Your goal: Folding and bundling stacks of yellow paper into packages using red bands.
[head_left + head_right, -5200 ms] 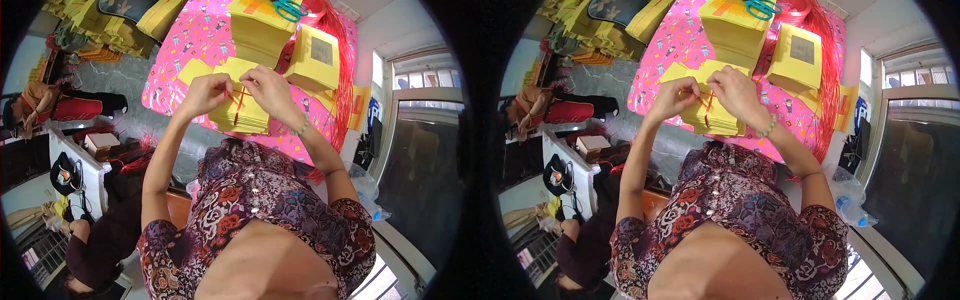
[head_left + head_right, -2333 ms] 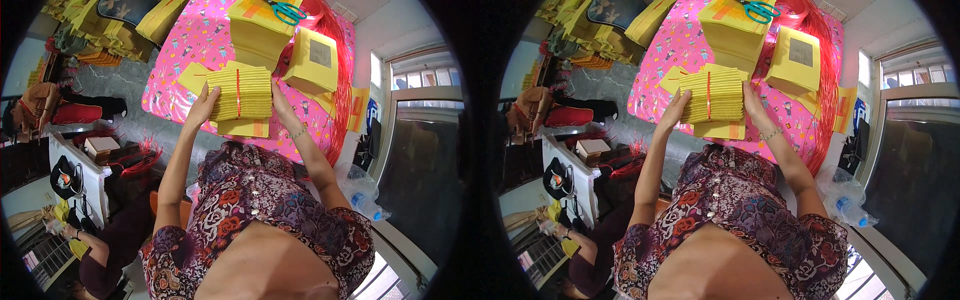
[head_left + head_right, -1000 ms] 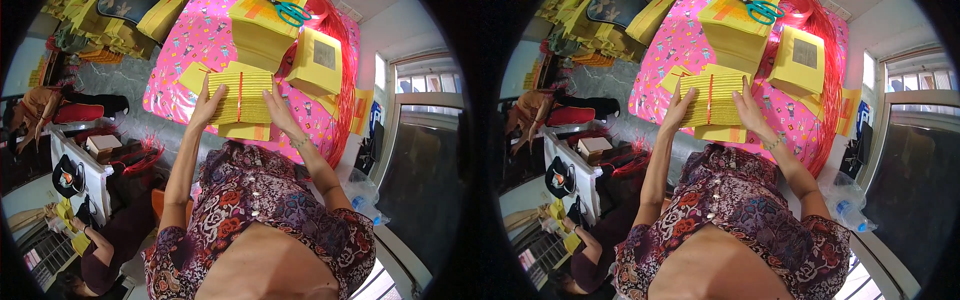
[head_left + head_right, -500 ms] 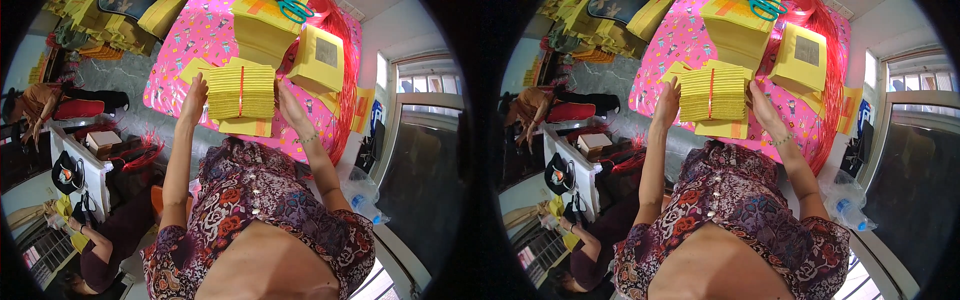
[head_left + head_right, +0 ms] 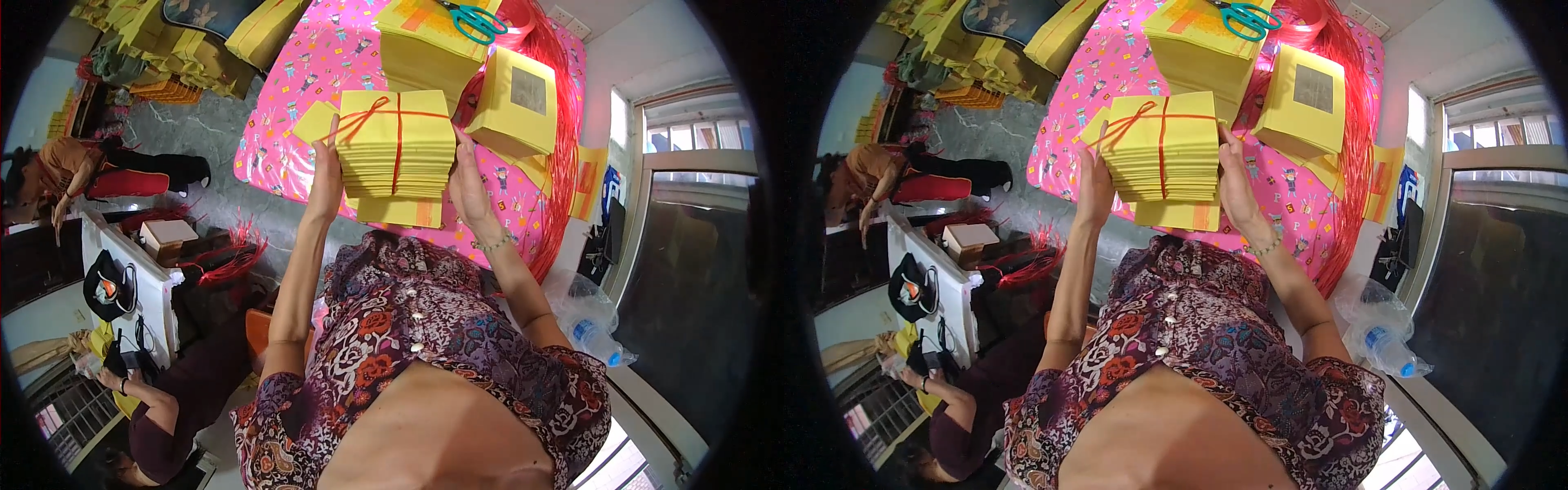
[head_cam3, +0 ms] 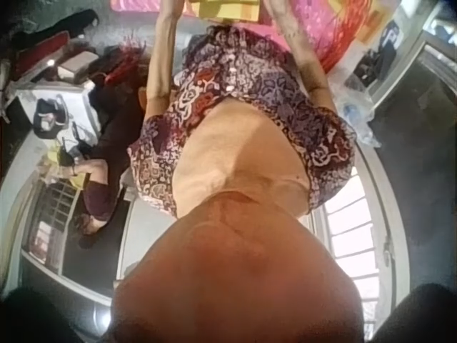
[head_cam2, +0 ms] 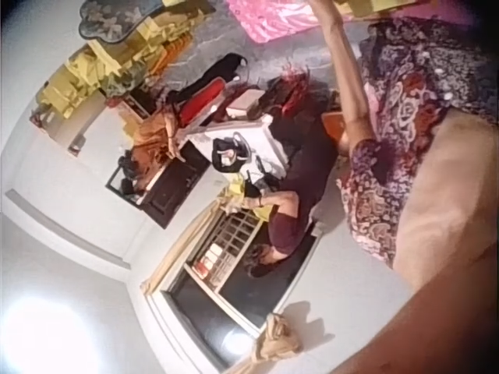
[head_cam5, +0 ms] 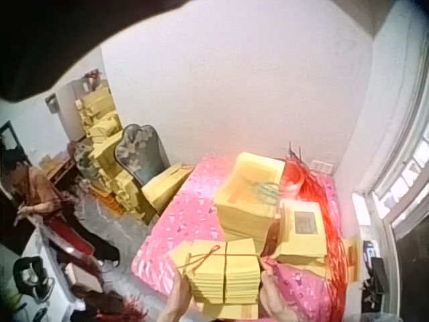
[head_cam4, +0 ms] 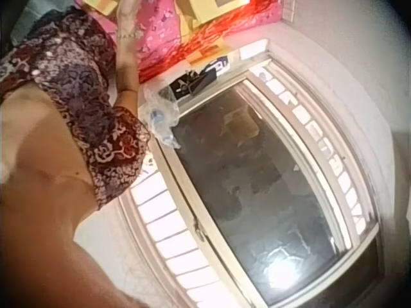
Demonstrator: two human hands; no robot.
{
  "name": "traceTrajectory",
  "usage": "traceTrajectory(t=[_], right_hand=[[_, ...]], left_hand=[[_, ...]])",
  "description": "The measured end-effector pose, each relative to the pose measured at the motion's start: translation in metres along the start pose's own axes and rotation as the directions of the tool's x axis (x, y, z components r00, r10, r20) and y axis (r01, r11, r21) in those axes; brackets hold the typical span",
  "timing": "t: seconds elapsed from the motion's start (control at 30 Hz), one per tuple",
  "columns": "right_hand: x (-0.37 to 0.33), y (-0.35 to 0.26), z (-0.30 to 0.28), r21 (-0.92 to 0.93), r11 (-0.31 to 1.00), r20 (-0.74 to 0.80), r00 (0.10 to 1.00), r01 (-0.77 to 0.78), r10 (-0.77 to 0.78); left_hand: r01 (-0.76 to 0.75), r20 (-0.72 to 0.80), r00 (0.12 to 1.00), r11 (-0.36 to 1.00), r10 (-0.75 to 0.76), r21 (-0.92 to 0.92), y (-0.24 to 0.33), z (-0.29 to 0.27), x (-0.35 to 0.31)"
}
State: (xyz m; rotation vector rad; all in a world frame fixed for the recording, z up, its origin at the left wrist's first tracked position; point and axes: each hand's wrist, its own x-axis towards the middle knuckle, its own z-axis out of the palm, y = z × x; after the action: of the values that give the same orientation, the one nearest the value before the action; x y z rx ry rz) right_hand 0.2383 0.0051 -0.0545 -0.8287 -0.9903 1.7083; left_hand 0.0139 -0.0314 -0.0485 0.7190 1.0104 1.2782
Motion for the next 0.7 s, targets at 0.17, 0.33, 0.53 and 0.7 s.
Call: traceTrajectory(t=[0.17, 0.33, 0.53, 0.7], right_hand=[[-0.001, 0.017, -0.014, -0.016, 1.000, -0.007, 1.000, 0.011, -0.011], [0.014, 0.025, -0.032, -0.216, 0.967, -0.116, 0.987, -0.132, 0.108], [0.016, 0.008, -0.006, -0.050, 0.949, -0.100, 0.947, -0.311, 0.305], [0.007, 0.003, -0.005, 0.082, 0.988, -0.032, 0.990, -0.133, 0.136]], left_hand=[[-0.073, -0.057, 0.995, 0.995, 0.076, 0.061, -0.026, -0.010, -0.003], [-0.068, -0.120, 0.990, 0.993, 0.079, 0.100, -0.017, -0.019, -0.002], [0.230, -0.078, 0.969, 0.972, -0.232, -0.045, -0.014, -0.031, 0.010], [0.009, -0.098, 0.995, 0.998, -0.015, -0.063, -0.016, -0.020, -0.001]])
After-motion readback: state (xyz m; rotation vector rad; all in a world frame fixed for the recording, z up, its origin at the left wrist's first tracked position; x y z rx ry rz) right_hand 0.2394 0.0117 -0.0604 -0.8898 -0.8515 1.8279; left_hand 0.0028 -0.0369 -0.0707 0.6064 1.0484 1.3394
